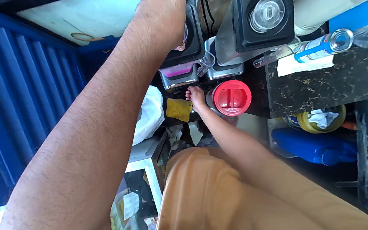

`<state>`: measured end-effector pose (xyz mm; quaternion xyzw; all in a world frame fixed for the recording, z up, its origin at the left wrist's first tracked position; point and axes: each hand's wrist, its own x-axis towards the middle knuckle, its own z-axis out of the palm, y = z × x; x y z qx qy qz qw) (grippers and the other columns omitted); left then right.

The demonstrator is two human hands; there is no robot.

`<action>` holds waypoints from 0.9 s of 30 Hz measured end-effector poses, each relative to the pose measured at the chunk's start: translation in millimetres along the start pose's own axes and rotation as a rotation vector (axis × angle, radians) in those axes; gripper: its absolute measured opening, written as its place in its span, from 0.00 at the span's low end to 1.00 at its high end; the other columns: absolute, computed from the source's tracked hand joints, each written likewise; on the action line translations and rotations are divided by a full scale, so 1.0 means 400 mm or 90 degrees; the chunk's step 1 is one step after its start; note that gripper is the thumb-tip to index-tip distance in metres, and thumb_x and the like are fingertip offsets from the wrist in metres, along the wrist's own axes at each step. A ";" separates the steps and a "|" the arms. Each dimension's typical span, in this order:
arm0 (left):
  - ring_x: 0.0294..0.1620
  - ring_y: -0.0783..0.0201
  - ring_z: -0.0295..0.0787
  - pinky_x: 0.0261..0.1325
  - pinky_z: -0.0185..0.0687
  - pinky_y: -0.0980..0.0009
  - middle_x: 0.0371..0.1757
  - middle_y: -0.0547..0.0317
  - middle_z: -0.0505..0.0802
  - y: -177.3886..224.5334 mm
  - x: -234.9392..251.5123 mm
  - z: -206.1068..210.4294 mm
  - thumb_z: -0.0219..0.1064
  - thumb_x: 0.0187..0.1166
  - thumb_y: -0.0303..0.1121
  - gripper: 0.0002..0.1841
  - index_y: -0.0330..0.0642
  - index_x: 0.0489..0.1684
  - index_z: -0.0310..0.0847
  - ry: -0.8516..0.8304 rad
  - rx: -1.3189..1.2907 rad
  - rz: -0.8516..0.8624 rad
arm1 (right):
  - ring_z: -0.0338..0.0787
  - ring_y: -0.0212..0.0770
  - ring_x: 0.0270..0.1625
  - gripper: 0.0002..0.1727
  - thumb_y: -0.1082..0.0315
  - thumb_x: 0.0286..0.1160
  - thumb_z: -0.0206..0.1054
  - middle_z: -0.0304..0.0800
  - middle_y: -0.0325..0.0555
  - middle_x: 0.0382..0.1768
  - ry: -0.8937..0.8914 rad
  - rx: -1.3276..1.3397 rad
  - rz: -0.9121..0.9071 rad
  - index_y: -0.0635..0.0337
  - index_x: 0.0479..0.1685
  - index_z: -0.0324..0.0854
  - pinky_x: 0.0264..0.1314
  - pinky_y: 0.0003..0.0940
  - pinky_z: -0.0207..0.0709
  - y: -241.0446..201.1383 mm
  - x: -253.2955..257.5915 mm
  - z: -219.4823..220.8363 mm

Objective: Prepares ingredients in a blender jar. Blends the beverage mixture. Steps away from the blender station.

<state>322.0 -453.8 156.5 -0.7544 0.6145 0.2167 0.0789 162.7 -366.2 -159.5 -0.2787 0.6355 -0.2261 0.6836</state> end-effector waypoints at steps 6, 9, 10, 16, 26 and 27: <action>0.69 0.34 0.82 0.66 0.72 0.30 0.65 0.35 0.88 0.003 -0.001 -0.001 0.82 0.65 0.34 0.31 0.43 0.72 0.82 0.002 0.000 -0.001 | 0.88 0.35 0.32 0.18 0.58 0.94 0.53 0.88 0.46 0.37 -0.001 -0.002 -0.001 0.64 0.57 0.80 0.36 0.31 0.85 0.000 0.000 -0.001; 0.70 0.33 0.81 0.67 0.70 0.29 0.66 0.35 0.87 0.002 0.002 0.002 0.82 0.66 0.35 0.31 0.44 0.73 0.82 0.000 0.002 0.000 | 0.88 0.35 0.31 0.18 0.58 0.94 0.53 0.88 0.45 0.37 -0.002 0.000 -0.002 0.64 0.56 0.80 0.34 0.30 0.85 0.002 0.001 -0.002; 0.70 0.33 0.81 0.67 0.70 0.29 0.66 0.35 0.87 0.001 0.003 0.003 0.82 0.66 0.35 0.31 0.45 0.73 0.82 0.000 0.004 0.001 | 0.88 0.35 0.31 0.18 0.58 0.93 0.54 0.89 0.45 0.36 -0.001 0.001 -0.003 0.64 0.56 0.80 0.34 0.30 0.85 0.002 0.000 -0.002; 0.68 0.34 0.82 0.67 0.71 0.30 0.65 0.36 0.88 0.000 0.000 0.006 0.82 0.64 0.33 0.30 0.43 0.71 0.83 0.016 -0.008 0.008 | 0.88 0.35 0.30 0.17 0.59 0.93 0.54 0.89 0.45 0.36 0.000 0.013 -0.004 0.64 0.55 0.80 0.33 0.30 0.85 0.004 0.001 -0.001; 0.69 0.36 0.83 0.69 0.70 0.30 0.65 0.38 0.89 -0.001 0.001 0.006 0.82 0.65 0.35 0.30 0.42 0.71 0.83 0.015 0.004 0.013 | 0.88 0.35 0.30 0.17 0.58 0.93 0.54 0.89 0.46 0.37 0.000 0.004 -0.001 0.64 0.56 0.80 0.33 0.30 0.85 0.003 0.002 -0.002; 0.68 0.36 0.83 0.68 0.71 0.31 0.64 0.37 0.89 -0.001 0.002 0.008 0.82 0.65 0.35 0.30 0.43 0.71 0.84 0.019 0.002 0.013 | 0.88 0.35 0.30 0.17 0.58 0.93 0.54 0.89 0.46 0.36 0.002 0.004 0.001 0.64 0.55 0.80 0.33 0.30 0.85 0.003 0.002 -0.001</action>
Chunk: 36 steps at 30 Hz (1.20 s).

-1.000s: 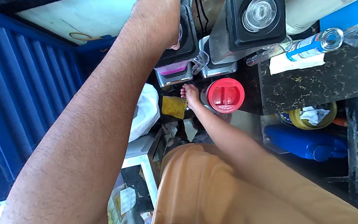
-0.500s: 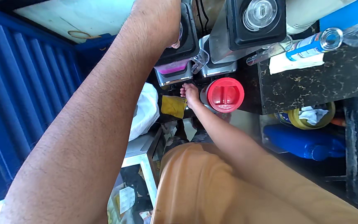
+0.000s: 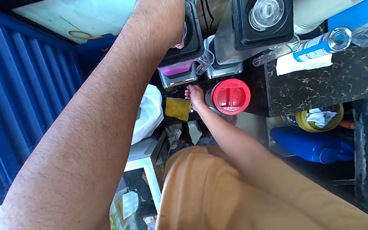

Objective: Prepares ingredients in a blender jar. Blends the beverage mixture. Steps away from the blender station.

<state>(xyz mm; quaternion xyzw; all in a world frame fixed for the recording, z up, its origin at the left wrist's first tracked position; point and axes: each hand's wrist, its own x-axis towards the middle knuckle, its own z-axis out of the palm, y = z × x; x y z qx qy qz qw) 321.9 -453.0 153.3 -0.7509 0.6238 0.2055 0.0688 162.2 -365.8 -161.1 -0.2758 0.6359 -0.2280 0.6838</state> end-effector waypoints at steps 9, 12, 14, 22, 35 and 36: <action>0.69 0.34 0.82 0.68 0.70 0.30 0.65 0.36 0.88 0.001 -0.001 0.000 0.81 0.66 0.34 0.30 0.45 0.73 0.83 -0.008 -0.002 -0.006 | 0.87 0.35 0.29 0.17 0.58 0.93 0.54 0.88 0.45 0.35 0.002 -0.003 -0.001 0.63 0.55 0.80 0.30 0.29 0.83 -0.003 -0.001 0.001; 0.69 0.34 0.82 0.69 0.69 0.30 0.65 0.35 0.88 0.002 -0.002 -0.002 0.80 0.67 0.34 0.30 0.45 0.73 0.83 -0.010 -0.004 -0.007 | 0.87 0.35 0.28 0.17 0.58 0.94 0.53 0.88 0.45 0.35 0.002 -0.006 0.000 0.63 0.55 0.80 0.30 0.29 0.83 -0.003 -0.001 0.001; 0.69 0.34 0.82 0.69 0.70 0.30 0.65 0.36 0.88 0.001 -0.002 -0.002 0.81 0.66 0.34 0.30 0.44 0.73 0.83 -0.010 -0.004 -0.004 | 0.87 0.35 0.29 0.17 0.58 0.93 0.53 0.88 0.45 0.35 0.003 -0.008 0.002 0.63 0.55 0.80 0.30 0.29 0.83 -0.004 -0.002 0.001; 0.69 0.35 0.82 0.69 0.69 0.31 0.65 0.35 0.88 0.003 -0.002 -0.001 0.81 0.67 0.34 0.30 0.44 0.73 0.82 -0.009 -0.003 -0.006 | 0.87 0.35 0.28 0.17 0.58 0.93 0.54 0.88 0.45 0.35 0.000 -0.007 0.003 0.63 0.56 0.80 0.30 0.29 0.83 -0.002 -0.002 -0.001; 0.69 0.35 0.82 0.68 0.70 0.30 0.64 0.36 0.88 -0.001 0.003 0.004 0.81 0.66 0.35 0.30 0.46 0.72 0.83 -0.007 0.003 -0.002 | 0.87 0.35 0.31 0.19 0.57 0.94 0.53 0.89 0.45 0.38 -0.001 -0.026 0.002 0.63 0.58 0.80 0.32 0.30 0.83 -0.005 -0.005 -0.001; 0.69 0.35 0.82 0.68 0.70 0.30 0.64 0.37 0.89 -0.001 0.004 0.004 0.81 0.66 0.35 0.29 0.46 0.71 0.84 -0.006 0.006 -0.001 | 0.87 0.35 0.31 0.19 0.57 0.94 0.53 0.89 0.45 0.38 0.000 -0.027 0.003 0.63 0.58 0.80 0.32 0.30 0.83 -0.006 -0.006 0.000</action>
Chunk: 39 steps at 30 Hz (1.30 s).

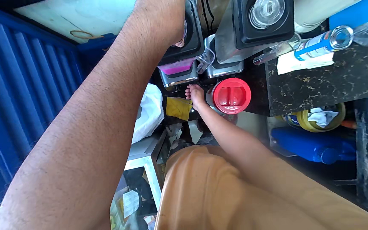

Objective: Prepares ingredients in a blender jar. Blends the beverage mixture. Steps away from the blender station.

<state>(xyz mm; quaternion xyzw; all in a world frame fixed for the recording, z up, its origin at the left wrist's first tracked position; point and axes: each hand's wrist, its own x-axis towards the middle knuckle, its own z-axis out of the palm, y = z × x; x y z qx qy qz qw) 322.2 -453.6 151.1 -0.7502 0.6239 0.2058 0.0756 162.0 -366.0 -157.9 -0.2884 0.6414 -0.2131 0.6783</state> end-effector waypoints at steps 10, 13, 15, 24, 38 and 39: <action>0.69 0.35 0.82 0.68 0.71 0.31 0.65 0.37 0.88 0.004 -0.001 -0.001 0.80 0.67 0.35 0.29 0.48 0.72 0.83 -0.007 0.010 -0.013 | 0.88 0.35 0.30 0.18 0.57 0.93 0.54 0.89 0.45 0.37 0.002 0.010 0.004 0.63 0.57 0.80 0.32 0.30 0.83 0.003 0.003 0.000; 0.69 0.36 0.82 0.67 0.71 0.31 0.64 0.37 0.88 0.004 -0.001 0.000 0.80 0.67 0.36 0.28 0.48 0.72 0.83 -0.008 0.015 -0.014 | 0.88 0.36 0.31 0.18 0.57 0.94 0.53 0.89 0.46 0.37 0.001 0.007 0.003 0.63 0.57 0.81 0.32 0.30 0.84 0.003 0.001 -0.001; 0.69 0.35 0.82 0.68 0.71 0.31 0.64 0.37 0.88 0.002 0.000 0.002 0.80 0.68 0.36 0.29 0.47 0.72 0.83 -0.006 0.011 -0.009 | 0.88 0.35 0.31 0.18 0.57 0.94 0.53 0.89 0.46 0.38 0.000 0.007 0.001 0.63 0.58 0.81 0.32 0.30 0.83 0.002 0.000 -0.001; 0.69 0.36 0.82 0.67 0.71 0.31 0.64 0.37 0.89 0.003 0.004 0.003 0.81 0.66 0.37 0.29 0.48 0.71 0.84 -0.006 0.009 -0.015 | 0.88 0.35 0.31 0.18 0.57 0.94 0.53 0.89 0.45 0.37 0.004 0.007 0.001 0.63 0.57 0.81 0.32 0.29 0.83 0.003 0.000 0.000; 0.68 0.34 0.82 0.67 0.70 0.30 0.64 0.36 0.89 0.002 0.000 0.002 0.81 0.66 0.35 0.29 0.48 0.72 0.84 -0.004 0.000 -0.011 | 0.87 0.35 0.29 0.18 0.57 0.94 0.53 0.88 0.45 0.36 0.005 0.013 0.002 0.63 0.57 0.80 0.31 0.29 0.82 0.002 -0.002 0.002; 0.69 0.34 0.82 0.67 0.70 0.29 0.64 0.36 0.88 0.003 0.000 0.002 0.80 0.67 0.35 0.29 0.48 0.72 0.83 -0.007 0.001 -0.013 | 0.87 0.35 0.29 0.18 0.57 0.94 0.53 0.88 0.45 0.36 0.004 0.014 0.002 0.63 0.56 0.80 0.31 0.29 0.82 0.002 -0.002 0.003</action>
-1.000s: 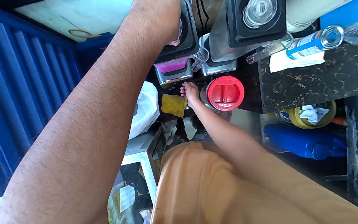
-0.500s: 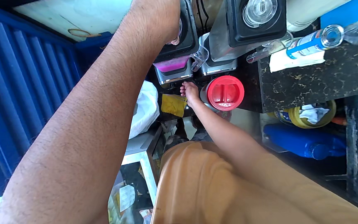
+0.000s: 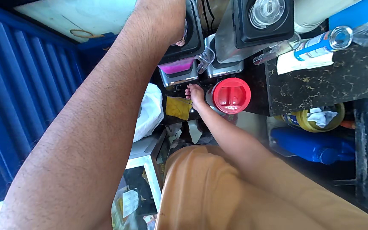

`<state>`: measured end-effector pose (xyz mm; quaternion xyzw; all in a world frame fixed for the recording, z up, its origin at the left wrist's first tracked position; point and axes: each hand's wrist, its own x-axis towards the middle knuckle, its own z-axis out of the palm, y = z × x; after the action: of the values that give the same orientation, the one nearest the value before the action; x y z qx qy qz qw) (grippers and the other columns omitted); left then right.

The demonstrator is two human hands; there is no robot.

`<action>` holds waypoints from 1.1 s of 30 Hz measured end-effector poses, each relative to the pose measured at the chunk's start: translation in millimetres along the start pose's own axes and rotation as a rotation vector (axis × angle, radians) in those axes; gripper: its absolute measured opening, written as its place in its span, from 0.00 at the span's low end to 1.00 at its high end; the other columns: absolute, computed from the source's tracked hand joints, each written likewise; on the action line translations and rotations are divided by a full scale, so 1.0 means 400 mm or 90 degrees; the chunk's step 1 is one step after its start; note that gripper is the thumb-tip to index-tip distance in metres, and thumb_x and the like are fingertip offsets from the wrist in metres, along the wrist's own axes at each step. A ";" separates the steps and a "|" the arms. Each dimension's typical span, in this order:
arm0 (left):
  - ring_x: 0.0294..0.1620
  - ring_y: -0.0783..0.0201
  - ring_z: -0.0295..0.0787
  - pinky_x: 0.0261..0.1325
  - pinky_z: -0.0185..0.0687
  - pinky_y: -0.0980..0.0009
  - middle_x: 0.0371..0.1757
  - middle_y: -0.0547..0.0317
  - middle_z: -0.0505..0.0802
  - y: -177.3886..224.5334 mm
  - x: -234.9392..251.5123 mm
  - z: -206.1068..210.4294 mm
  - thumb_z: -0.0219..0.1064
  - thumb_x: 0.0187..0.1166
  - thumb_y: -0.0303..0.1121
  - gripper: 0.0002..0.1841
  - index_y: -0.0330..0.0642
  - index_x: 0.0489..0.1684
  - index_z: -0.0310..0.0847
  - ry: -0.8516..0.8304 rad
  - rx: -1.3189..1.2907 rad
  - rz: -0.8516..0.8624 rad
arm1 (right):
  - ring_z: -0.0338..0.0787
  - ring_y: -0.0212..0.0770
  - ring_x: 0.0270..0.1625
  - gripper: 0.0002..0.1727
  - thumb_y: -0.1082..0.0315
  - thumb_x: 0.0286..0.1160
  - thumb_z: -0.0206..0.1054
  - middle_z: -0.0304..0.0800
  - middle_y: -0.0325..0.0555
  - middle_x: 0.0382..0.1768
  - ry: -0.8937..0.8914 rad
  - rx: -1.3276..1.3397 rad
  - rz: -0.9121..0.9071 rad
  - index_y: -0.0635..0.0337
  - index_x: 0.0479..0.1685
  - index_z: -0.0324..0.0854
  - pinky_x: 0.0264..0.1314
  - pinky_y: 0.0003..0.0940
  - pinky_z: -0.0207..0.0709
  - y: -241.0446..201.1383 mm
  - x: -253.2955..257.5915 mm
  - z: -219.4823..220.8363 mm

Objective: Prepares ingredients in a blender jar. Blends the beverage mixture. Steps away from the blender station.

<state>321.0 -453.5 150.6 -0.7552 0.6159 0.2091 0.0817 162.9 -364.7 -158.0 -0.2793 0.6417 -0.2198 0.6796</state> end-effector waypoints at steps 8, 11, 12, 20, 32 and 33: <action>0.69 0.35 0.82 0.68 0.70 0.30 0.63 0.37 0.89 0.001 0.001 0.001 0.80 0.67 0.36 0.28 0.48 0.70 0.84 0.004 0.007 0.001 | 0.87 0.35 0.29 0.18 0.57 0.94 0.54 0.88 0.45 0.36 0.002 0.008 0.001 0.63 0.57 0.80 0.30 0.29 0.82 0.001 0.001 -0.001; 0.69 0.35 0.82 0.67 0.70 0.31 0.64 0.37 0.89 -0.001 0.003 0.000 0.80 0.66 0.36 0.28 0.47 0.70 0.84 0.003 0.015 0.007 | 0.87 0.35 0.29 0.18 0.57 0.94 0.53 0.88 0.45 0.36 0.001 0.010 0.003 0.63 0.57 0.80 0.30 0.29 0.82 0.002 0.002 0.000; 0.68 0.35 0.82 0.67 0.70 0.30 0.64 0.37 0.89 -0.001 0.004 0.001 0.81 0.66 0.35 0.28 0.47 0.70 0.84 0.004 0.014 0.007 | 0.87 0.35 0.29 0.18 0.58 0.94 0.53 0.88 0.45 0.36 0.002 0.011 0.003 0.63 0.57 0.80 0.30 0.29 0.82 0.002 0.002 0.000; 0.68 0.34 0.82 0.68 0.71 0.30 0.63 0.35 0.88 -0.004 0.005 0.005 0.80 0.67 0.36 0.27 0.46 0.70 0.84 0.011 0.006 0.009 | 0.88 0.36 0.32 0.19 0.56 0.94 0.52 0.89 0.46 0.40 -0.001 -0.015 0.000 0.63 0.61 0.80 0.34 0.31 0.84 -0.001 -0.002 0.000; 0.70 0.35 0.81 0.69 0.70 0.30 0.65 0.36 0.88 -0.003 0.005 0.003 0.80 0.67 0.36 0.28 0.47 0.71 0.84 0.005 0.005 0.005 | 0.88 0.36 0.31 0.19 0.56 0.94 0.53 0.89 0.46 0.39 0.000 -0.011 0.003 0.63 0.59 0.80 0.33 0.30 0.83 -0.001 -0.001 -0.002; 0.70 0.34 0.81 0.69 0.70 0.30 0.65 0.36 0.88 -0.004 0.006 0.003 0.81 0.67 0.36 0.28 0.47 0.71 0.84 0.005 0.005 0.005 | 0.88 0.36 0.31 0.19 0.56 0.94 0.53 0.89 0.46 0.39 0.000 -0.012 0.003 0.63 0.59 0.80 0.33 0.30 0.83 -0.002 -0.001 -0.002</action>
<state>322.5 -454.7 148.3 -0.7534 0.6198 0.2039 0.0812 162.2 -364.9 -157.3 -0.2843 0.6445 -0.2125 0.6773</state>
